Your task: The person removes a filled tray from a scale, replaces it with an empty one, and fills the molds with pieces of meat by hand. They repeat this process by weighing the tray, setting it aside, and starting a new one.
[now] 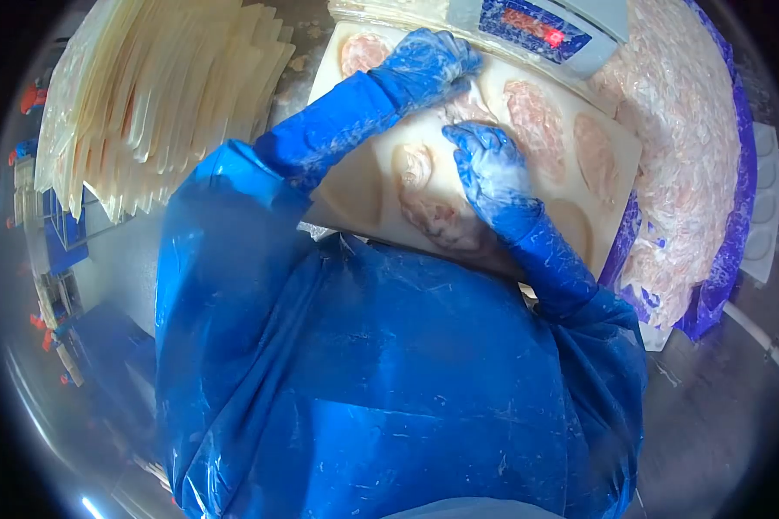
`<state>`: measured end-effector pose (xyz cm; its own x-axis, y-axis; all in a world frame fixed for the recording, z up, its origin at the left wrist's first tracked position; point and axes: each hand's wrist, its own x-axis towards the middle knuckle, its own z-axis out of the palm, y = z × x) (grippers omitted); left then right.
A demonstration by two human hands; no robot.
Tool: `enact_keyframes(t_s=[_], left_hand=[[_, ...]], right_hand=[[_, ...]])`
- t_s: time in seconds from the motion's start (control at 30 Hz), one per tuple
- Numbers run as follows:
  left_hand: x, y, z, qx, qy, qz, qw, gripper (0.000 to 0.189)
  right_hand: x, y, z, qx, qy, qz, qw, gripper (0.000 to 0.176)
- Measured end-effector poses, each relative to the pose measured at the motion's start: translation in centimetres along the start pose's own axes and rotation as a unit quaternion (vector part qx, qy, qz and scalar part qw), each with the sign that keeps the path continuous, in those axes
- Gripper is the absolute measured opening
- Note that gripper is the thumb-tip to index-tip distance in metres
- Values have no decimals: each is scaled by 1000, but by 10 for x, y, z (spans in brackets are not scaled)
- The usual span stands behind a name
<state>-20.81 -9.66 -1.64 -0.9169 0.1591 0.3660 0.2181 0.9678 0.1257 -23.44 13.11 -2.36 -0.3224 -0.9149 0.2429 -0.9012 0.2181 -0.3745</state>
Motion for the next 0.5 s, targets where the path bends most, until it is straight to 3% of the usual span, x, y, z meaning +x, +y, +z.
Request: enact_keyframes(t_s=[0.03, 0.13, 0.17, 0.2, 0.27, 0.33, 0.43, 0.47, 0.5], left_hand=[[4, 0, -4, 1, 2, 2, 1000, 29], [19, 1, -18, 3, -43, -186, 982, 25], [24, 1, -29, -97, -84, -305, 944, 33], [22, 6, -26, -98, -87, -302, 944, 33], [9, 13, -11, 2, 107, -65, 992, 45], [-12, 20, 20, 37, -24, -13, 999, 57], [-4, 1, 9, 224, -83, -153, 959, 65], [-7, 10, 15, 224, -80, -156, 959, 65], [-12, 24, 29, 109, 9, -159, 981, 66]], right_hand=[[-3, 5, 1, -16, -6, -16, 1000, 31], [-8, 12, 1, -27, -4, -26, 999, 35], [-5, 14, -2, -11, -17, -42, 999, 36], [-6, 16, -4, 5, -30, -58, 998, 36], [-10, 19, 2, 3, -18, -66, 998, 37], [-10, 18, 0, 1, -8, -83, 997, 37], [-9, 14, -12, 81, -40, -83, 992, 37], [-12, 17, -12, 316, 0, 13, 949, 36], [-14, 19, -11, 531, 37, 111, 840, 35]])
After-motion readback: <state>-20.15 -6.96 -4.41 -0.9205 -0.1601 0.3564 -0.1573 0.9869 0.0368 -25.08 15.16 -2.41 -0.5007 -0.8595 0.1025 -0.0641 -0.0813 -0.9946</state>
